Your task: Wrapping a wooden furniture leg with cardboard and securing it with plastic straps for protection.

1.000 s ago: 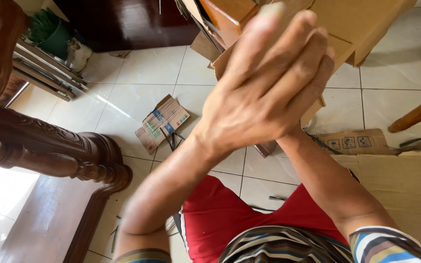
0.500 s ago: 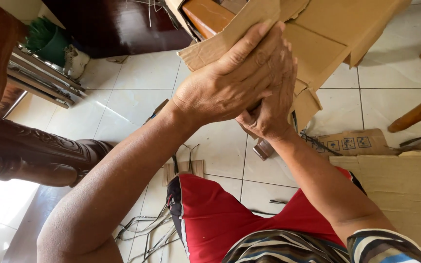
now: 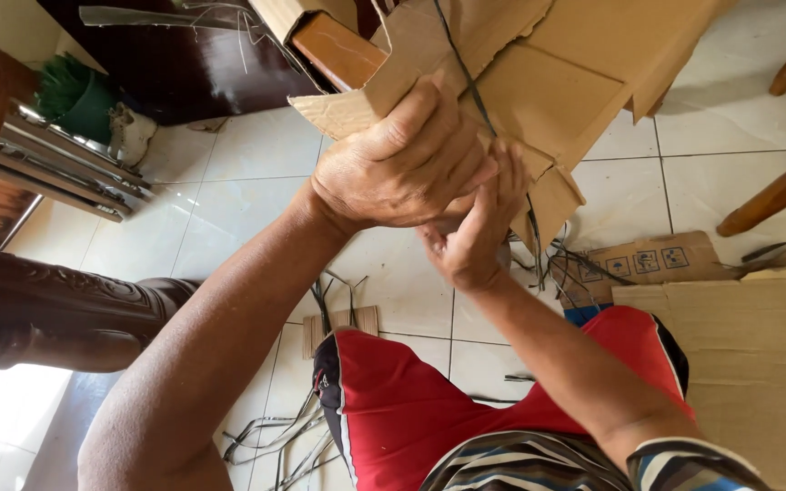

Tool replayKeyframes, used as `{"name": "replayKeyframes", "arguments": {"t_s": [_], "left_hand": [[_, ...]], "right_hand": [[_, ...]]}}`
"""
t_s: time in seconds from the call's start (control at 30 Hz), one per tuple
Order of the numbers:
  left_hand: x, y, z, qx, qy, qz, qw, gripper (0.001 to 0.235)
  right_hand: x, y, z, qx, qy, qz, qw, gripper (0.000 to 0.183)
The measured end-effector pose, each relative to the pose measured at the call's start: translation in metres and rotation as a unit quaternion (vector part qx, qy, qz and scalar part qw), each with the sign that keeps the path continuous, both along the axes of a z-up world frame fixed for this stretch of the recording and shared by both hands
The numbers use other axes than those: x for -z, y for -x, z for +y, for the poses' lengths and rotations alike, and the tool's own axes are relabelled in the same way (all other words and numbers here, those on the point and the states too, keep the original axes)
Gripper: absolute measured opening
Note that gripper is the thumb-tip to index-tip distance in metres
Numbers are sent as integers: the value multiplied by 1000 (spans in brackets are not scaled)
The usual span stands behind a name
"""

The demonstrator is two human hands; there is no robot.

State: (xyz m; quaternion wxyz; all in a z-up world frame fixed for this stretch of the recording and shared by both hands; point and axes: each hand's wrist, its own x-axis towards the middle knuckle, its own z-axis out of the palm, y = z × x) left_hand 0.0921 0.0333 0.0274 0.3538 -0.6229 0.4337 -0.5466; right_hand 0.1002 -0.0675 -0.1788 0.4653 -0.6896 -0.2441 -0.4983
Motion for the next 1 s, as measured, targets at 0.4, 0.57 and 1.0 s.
{"name": "replayKeyframes", "arguments": {"t_s": [0.4,0.57,1.0], "left_hand": [[9,-3,11,-49,-16,-8,999,47],[14,18,-1,-119,-52,53,990,30],[64,18,-28,-294,-162,72,939,21]], "right_hand": [[-4,-17,0,-16,-37,10,999,18],[6,-25,-3,-16,-39,34,999,20],[39,-20,-6,-46,-6,84,995,34]]}}
